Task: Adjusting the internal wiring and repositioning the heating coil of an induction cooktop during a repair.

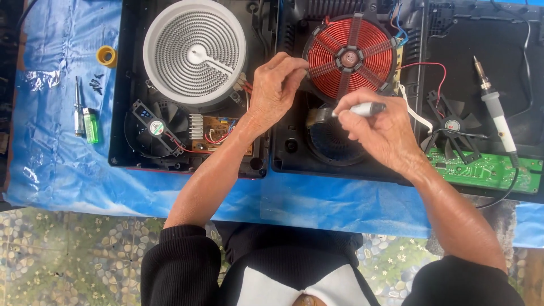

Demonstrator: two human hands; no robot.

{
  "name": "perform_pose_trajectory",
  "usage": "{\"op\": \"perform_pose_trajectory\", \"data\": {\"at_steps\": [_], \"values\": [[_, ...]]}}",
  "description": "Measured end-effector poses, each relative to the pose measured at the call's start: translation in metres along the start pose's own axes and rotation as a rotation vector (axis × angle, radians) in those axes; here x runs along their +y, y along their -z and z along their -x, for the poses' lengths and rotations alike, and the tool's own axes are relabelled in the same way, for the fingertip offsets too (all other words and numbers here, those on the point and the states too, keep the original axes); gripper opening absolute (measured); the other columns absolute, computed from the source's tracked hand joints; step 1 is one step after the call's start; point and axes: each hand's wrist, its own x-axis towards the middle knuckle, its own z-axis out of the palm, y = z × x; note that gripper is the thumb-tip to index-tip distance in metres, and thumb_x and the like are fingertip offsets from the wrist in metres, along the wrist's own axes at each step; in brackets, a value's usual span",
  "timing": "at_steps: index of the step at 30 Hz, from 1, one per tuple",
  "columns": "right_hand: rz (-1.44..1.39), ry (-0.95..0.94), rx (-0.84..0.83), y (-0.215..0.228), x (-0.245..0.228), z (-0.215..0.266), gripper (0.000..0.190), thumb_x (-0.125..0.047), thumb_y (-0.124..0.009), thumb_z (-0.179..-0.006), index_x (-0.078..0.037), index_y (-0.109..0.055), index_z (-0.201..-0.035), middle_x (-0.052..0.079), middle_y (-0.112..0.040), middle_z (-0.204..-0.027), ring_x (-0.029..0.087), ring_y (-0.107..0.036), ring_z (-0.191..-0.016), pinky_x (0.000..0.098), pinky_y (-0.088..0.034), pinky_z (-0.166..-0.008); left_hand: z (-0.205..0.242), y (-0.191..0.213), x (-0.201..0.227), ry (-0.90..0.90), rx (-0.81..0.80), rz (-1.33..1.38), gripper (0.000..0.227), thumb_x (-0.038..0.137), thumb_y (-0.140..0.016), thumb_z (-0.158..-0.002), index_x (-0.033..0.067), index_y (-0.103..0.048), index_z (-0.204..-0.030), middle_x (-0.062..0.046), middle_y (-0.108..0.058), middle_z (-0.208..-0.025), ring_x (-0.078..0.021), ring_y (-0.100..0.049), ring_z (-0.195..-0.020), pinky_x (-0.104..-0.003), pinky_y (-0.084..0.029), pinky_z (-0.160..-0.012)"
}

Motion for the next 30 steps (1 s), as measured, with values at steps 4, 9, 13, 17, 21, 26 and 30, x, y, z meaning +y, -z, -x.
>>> {"op": "perform_pose_trajectory", "data": {"at_steps": [4, 9, 13, 17, 21, 26, 30], "values": [[-0.056, 0.32, 0.015, -0.023, 0.023, -0.011, 0.01, -0.002, -0.071, -0.096, -0.003, -0.073, -0.105, 0.012, -0.077, -0.096, 0.016, -0.071, -0.078, 0.0259, -0.056, -0.07, 0.001, 0.002, -0.007, 0.038, 0.058, -0.028, 0.011, -0.001, -0.06, -0.103, 0.0039, -0.067, -0.109, -0.006, -0.06, -0.086, -0.0106, -0.047, -0.059, -0.023, -0.038, -0.049], [0.541, 0.383, -0.231, -0.055, 0.039, -0.008, 0.006, -0.005, -0.069, -0.095, -0.008, -0.072, -0.099, 0.006, -0.061, -0.091, 0.017, -0.06, -0.081, 0.03, -0.061, -0.069, 0.002, 0.002, -0.001, 0.025, 0.03, -0.041, 0.009, 0.002, -0.059, -0.102, 0.0041, -0.067, -0.107, -0.008, -0.063, -0.091, -0.0174, -0.06, -0.073, -0.029, -0.05, -0.066], [0.388, 0.067, -0.508, -0.035, 0.004, -0.023, 0.015, -0.005, -0.065, -0.097, -0.005, -0.078, -0.104, 0.008, -0.072, -0.094, 0.016, -0.071, -0.075, 0.0234, -0.061, -0.067, 0.004, 0.002, -0.002, -0.016, 0.021, -0.029, 0.007, 0.002, -0.06, -0.103, 0.0026, -0.065, -0.108, -0.008, -0.061, -0.089, -0.0165, -0.058, -0.071, -0.028, -0.05, -0.064], [0.254, 0.137, -0.338, -0.037, 0.019, -0.027, 0.018, -0.001, -0.063, -0.092, -0.004, -0.079, -0.1, 0.01, -0.073, -0.094, 0.016, -0.068, -0.077, 0.0257, -0.056, -0.067, 0.002, 0.002, -0.001, -0.033, -0.022, -0.056, 0.005, 0.002, -0.06, -0.104, 0.0015, -0.064, -0.106, -0.008, -0.057, -0.087, -0.0184, -0.055, -0.068, -0.03, -0.046, -0.059], [0.225, 0.017, -0.567, -0.034, -0.008, -0.019, 0.016, -0.013, -0.065, -0.094, -0.007, -0.08, -0.097, 0.004, -0.069, -0.087, 0.015, -0.064, -0.07, 0.0286, -0.052, -0.062, 0.011, -0.01, -0.014, -0.125, -0.119, -0.309, 0.006, 0.008, -0.059, -0.101, 0.0045, -0.062, -0.099, -0.009, -0.059, -0.092, -0.0271, -0.056, -0.078, -0.04, -0.043, -0.065], [0.134, -0.191, -0.66, -0.02, -0.002, -0.028, 0.015, -0.015, -0.069, -0.09, -0.012, -0.083, -0.093, 0.003, -0.079, -0.095, 0.011, -0.073, -0.082, 0.0239, -0.059, -0.076, 0.011, -0.008, -0.009, -0.104, -0.216, -0.37, 0.03, 0.016, -0.075, -0.089, 0.009, -0.055, -0.11, -0.009, -0.055, -0.101, -0.0297, -0.055, -0.087, -0.042, -0.042, -0.071], [0.169, -0.183, -0.504, -0.024, 0.002, -0.032, 0.012, -0.015, -0.071, -0.093, -0.011, -0.081, -0.098, 0.004, -0.077, -0.1, 0.012, -0.074, -0.081, 0.0197, -0.057, -0.067, 0.008, -0.009, -0.01, -0.055, -0.258, -0.365, 0.037, 0.016, -0.075, -0.081, 0.0121, -0.05, -0.109, -0.009, -0.05, -0.105, -0.0284, -0.054, -0.09, -0.044, -0.044, -0.079]]}}
